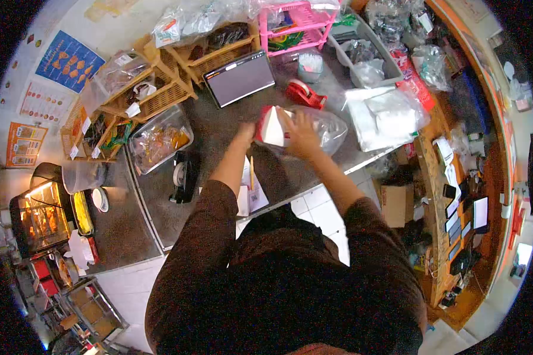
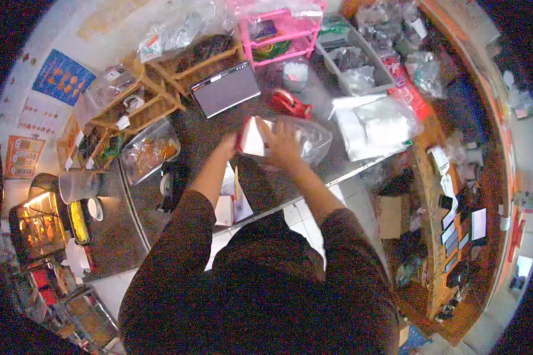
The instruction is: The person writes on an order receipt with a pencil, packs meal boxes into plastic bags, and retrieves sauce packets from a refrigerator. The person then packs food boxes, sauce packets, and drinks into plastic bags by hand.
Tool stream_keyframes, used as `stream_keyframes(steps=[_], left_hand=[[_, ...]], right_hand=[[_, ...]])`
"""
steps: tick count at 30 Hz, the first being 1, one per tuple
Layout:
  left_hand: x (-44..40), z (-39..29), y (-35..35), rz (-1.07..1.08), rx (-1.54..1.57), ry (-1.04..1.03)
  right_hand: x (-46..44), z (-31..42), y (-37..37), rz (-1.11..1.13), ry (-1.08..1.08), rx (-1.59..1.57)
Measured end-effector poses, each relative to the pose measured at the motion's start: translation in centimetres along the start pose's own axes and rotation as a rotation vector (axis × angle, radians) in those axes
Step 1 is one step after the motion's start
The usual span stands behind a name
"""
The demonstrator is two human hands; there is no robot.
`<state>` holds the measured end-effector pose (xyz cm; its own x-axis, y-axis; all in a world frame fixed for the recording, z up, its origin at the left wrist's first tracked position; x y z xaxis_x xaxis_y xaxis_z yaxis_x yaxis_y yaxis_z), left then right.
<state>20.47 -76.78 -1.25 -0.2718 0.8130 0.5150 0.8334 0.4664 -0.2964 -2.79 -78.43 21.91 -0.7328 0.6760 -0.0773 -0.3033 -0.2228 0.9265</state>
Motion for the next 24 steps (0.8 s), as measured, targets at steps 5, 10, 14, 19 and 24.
stream_keyframes(steps=[5,10,14,19,24], left_hand=[[10.9,-10.0,-4.8,0.314,0.161,0.211],[12.2,-10.6,-3.7,0.389,-0.101,0.200],[13.4,-11.9,-1.8,0.241,-0.710,-0.051],[11.9,-9.4,0.3,0.150,-0.527,-0.081],[12.5,-11.1,-0.2,0.243,-0.639,0.170]], right_hand=[[2.4,-7.0,-4.9,0.033,-0.132,0.648],[0.3,-0.4,-2.8,0.053,-0.080,0.676],[0.3,-0.3,-8.1,0.166,-0.034,0.539],[5.4,15.6,-6.0,0.452,0.117,-0.222],[8.6,23.7,-16.5,0.519,0.285,-0.025]])
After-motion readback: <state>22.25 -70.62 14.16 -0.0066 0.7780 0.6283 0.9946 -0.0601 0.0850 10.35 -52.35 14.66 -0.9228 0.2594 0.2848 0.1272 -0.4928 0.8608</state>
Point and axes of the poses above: each hand's wrist, its own x-axis away from the middle knuckle, its own y-axis out of the back of the hand, z = x × y, the point moved 3 cm from there along -x, towards the middle knuckle, and after that the axes turned 2 degrees about -x, right-handed, at the moved point
